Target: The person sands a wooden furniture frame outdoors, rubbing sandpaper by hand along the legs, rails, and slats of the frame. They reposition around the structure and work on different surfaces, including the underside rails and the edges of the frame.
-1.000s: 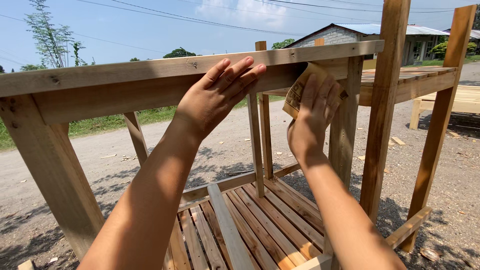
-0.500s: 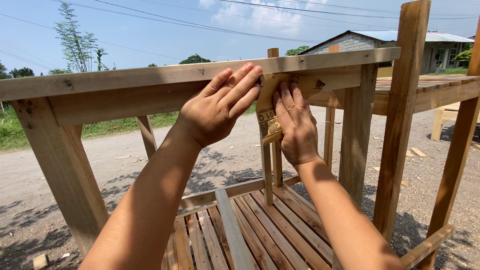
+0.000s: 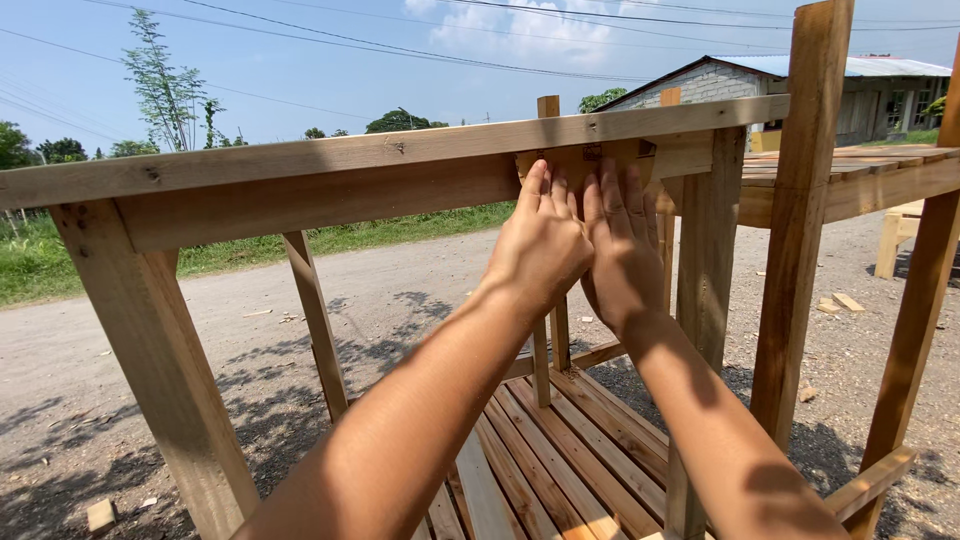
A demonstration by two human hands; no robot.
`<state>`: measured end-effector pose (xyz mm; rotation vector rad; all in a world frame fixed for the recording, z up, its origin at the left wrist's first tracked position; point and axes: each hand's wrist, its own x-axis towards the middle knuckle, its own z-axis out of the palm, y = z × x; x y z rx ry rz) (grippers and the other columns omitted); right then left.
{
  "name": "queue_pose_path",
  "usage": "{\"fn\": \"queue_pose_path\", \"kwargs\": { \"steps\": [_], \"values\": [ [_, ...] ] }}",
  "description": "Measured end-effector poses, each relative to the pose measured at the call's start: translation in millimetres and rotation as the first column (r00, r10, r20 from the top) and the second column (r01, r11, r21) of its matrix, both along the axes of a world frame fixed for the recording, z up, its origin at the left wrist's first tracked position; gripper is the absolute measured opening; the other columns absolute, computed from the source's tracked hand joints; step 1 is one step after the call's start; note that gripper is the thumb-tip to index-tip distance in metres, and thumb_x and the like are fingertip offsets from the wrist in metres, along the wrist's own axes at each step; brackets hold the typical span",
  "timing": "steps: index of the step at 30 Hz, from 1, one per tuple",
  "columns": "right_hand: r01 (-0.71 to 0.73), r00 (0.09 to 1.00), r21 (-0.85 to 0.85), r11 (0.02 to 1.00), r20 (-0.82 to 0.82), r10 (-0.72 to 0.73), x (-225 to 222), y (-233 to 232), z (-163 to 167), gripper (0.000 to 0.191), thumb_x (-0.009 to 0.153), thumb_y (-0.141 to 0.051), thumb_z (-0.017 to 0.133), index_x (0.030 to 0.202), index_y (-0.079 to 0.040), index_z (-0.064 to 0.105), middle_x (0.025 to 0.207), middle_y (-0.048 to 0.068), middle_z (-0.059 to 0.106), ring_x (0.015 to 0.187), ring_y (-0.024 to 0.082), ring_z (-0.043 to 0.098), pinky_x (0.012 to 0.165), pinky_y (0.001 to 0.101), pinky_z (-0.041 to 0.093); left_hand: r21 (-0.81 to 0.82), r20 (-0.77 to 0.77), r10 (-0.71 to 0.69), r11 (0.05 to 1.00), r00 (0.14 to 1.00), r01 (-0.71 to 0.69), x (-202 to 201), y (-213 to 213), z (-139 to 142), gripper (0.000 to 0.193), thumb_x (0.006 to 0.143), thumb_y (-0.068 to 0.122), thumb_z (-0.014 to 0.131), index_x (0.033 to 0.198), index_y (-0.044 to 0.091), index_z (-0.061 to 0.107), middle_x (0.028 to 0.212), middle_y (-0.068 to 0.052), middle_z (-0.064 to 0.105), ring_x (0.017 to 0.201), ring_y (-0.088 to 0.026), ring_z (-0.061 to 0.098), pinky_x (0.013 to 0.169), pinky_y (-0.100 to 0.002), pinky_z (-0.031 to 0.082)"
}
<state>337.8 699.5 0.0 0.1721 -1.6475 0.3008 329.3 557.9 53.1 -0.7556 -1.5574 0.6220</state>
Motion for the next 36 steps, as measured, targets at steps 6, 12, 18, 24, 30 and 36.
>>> {"fn": "queue_pose_path", "kwargs": {
  "steps": [6,12,18,24,30,36],
  "values": [
    [0.296,0.951,0.335,0.894,-0.193,-0.243,6.1,-67.4,5.7,0.048,0.095,-0.004,0.054,0.143,0.000,0.058,0.151,0.024,0.050,0.139,0.041,0.048,0.117,0.0530,0.038,-0.117,-0.126,-0.345,0.936,0.930,0.332,-23.4,-130.0,10.5,0.044,0.093,0.016,0.058,0.131,-0.004,0.066,0.139,-0.020,0.065,0.132,-0.032,0.061,0.117,-0.046,0.040],
    [0.165,0.976,0.514,0.842,-0.209,-0.064,-13.8,-143.7,7.3,0.041,0.097,-0.007,0.059,0.137,0.002,0.064,0.147,0.023,0.057,0.138,0.041,0.054,0.115,0.0532,0.044,-0.033,-0.171,-0.103,0.995,0.980,0.098,-11.9,-220.0,-4.2,0.045,0.096,0.019,0.057,0.139,0.007,0.060,0.145,-0.012,0.061,0.137,-0.028,0.056,0.115,-0.041,0.044],
    [0.346,0.937,0.536,0.770,-0.239,-0.254,3.7,-88.0,17.1,0.040,0.100,-0.004,0.057,0.140,-0.001,0.062,0.156,0.019,0.049,0.148,0.036,0.045,0.122,0.0532,0.042,-0.007,-0.108,-0.174,0.985,0.979,0.174,-11.5,-162.6,-6.5,0.054,0.096,0.024,0.056,0.147,0.006,0.053,0.156,-0.013,0.047,0.145,-0.030,0.045,0.119,-0.045,0.040],
    [0.506,0.854,0.529,0.681,-0.198,-0.481,-2.7,-38.2,12.7,0.061,0.099,0.004,0.050,0.158,-0.010,0.051,0.174,0.015,0.026,0.159,0.039,0.016,0.127,0.0591,0.021,0.074,-0.094,-0.424,0.899,0.901,0.431,-32.5,-127.3,-10.8,0.048,0.108,0.021,0.054,0.154,0.010,0.046,0.164,-0.007,0.040,0.153,-0.024,0.039,0.126,-0.046,0.035],
    [0.494,0.865,0.597,0.633,-0.264,-0.426,-5.2,-103.8,16.4,0.054,0.106,-0.019,0.054,0.159,-0.010,0.051,0.173,0.015,0.026,0.160,0.040,0.012,0.129,0.0576,0.005,-0.104,-0.071,-0.270,0.960,0.960,0.262,-29.1,-205.9,-2.3,0.051,0.105,0.023,0.053,0.153,0.006,0.048,0.159,-0.009,0.047,0.148,-0.024,0.046,0.123,-0.043,0.038],
    [0.341,0.939,0.696,0.632,-0.280,-0.199,-12.7,-211.5,25.8,0.056,0.107,-0.017,0.052,0.161,-0.005,0.043,0.169,0.014,0.035,0.158,0.029,0.028,0.130,0.0430,0.026,-0.166,-0.042,-0.048,0.985,0.998,0.040,-17.9,-310.1,12.7,0.055,0.095,0.025,0.053,0.146,0.005,0.050,0.154,-0.012,0.050,0.145,-0.025,0.044,0.120,-0.046,0.036]
  ]
}}
